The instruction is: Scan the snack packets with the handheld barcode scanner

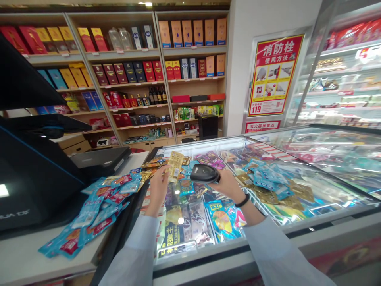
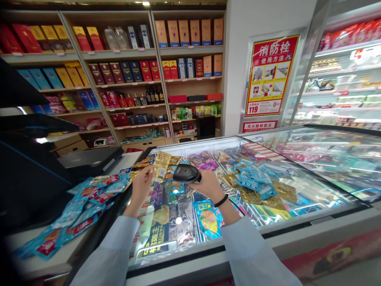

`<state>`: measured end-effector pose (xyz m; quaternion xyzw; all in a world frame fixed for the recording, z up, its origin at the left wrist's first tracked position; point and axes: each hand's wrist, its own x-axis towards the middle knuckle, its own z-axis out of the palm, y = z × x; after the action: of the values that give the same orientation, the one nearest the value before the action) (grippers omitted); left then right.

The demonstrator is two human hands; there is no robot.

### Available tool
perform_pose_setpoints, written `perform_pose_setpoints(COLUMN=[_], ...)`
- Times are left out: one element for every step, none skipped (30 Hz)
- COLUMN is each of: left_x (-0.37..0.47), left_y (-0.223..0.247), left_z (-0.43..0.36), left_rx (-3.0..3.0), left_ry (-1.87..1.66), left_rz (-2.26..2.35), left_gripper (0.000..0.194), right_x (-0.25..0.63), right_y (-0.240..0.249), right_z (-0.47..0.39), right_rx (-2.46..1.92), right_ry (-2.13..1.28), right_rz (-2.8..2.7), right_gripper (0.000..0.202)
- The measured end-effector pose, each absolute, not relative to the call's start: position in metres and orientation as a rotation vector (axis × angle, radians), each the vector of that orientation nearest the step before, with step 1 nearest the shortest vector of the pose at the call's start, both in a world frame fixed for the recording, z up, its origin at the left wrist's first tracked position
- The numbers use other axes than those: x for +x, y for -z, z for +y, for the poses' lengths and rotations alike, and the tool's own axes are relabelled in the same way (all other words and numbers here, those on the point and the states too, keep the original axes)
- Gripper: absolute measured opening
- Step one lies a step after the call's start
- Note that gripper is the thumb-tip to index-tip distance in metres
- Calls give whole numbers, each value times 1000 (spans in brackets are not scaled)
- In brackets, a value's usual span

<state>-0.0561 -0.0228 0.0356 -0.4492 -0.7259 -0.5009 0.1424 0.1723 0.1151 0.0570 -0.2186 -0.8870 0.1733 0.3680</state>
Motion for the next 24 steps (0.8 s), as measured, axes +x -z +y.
perform_pose_setpoints(left_x=[-55, -55, -54, -53, -53, -53, -53, -53, -53, -53, -53, -53, -53, -54, -54, -54, -54, -55, -55, -54, -54, -54, -54, -54], left_y=[-36, -37, -37, -38, -38, -38, -38, -38, -38, -38, -38, -38, -38, -38, -38, -38, -38, -38, -39, -39, -40, -42, -43, -44], left_z=[-23, -23, -23, -23, -24, -24, -24, -24, -24, -24, -24, -24, -24, -24, -24, -24, -24, -24, -24, -25, -25, -25, -25, -25], left_rx=[-1292, -1288, -1286, -1287, -1289, -1289, -1286, -1285, -1282, -1281, -1280, -1282, -1284, -1283, -1282, -1283, -1286, -1289, -1290, -1290, -1286, -1280, -1272, -1265], left_ry=[1443, 1440, 1439, 1440, 1442, 1444, 1446, 1449, 1453, 1456, 1458, 1459, 1458, 1456, 1453, 1451, 1449, 1447, 1444, 1445, 1442, 1433, 1416, 1382], left_rz=[-2090, -2087, -2085, -2081, -2077, -2074, -2072, -2073, -2076, -2082, -2087, -2091, -2093, -2094, -2094, -2092, -2090, -2090, -2097, -2112, -2136, -2167, -2202, -2237], left_gripper=[27, 27, 27, 28, 28, 28, 28, 28, 28, 28, 28, 28, 28, 28, 28, 29, 29, 29, 30, 30, 32, 33, 34, 35], right_x=[173, 173, 173, 174, 175, 175, 176, 176, 176, 176, 176, 176, 176, 176, 176, 176, 176, 176, 177, 177, 177, 176, 176, 175], right_y=[-57, -57, -57, -58, -58, -59, -59, -60, -60, -60, -59, -59, -59, -59, -60, -60, -61, -62, -63, -63, -64, -65, -65, -66], right_z=[115, 115, 115, 115, 115, 115, 115, 115, 116, 116, 116, 116, 116, 116, 115, 115, 114, 114, 113, 112, 112, 111, 111, 112], right_rx=[-558, -559, -563, -567, -571, -575, -578, -582, -588, -594, -595, -595, -592, -590, -591, -597, -603, -608, -612, -611, -618, -628, -636, -657], right_ry=[-448, -450, -453, -457, -463, -466, -468, -467, -461, -454, -449, -447, -449, -453, -462, -470, -476, -480, -478, -469, -451, -425, -400, -374], right_rz=[-2276, -2277, -2280, -2285, -2292, -2299, -2305, -2311, -2313, -2315, -2315, -2315, -2316, -2318, -2322, -2323, -2322, -2319, -2315, -2311, -2310, -2313, -2323, -2324], right_gripper=[25, 26, 28, 30, 31, 32, 33, 33, 33, 32, 32, 32, 32, 32, 32, 32, 31, 30, 29, 29, 28, 28, 28, 28])
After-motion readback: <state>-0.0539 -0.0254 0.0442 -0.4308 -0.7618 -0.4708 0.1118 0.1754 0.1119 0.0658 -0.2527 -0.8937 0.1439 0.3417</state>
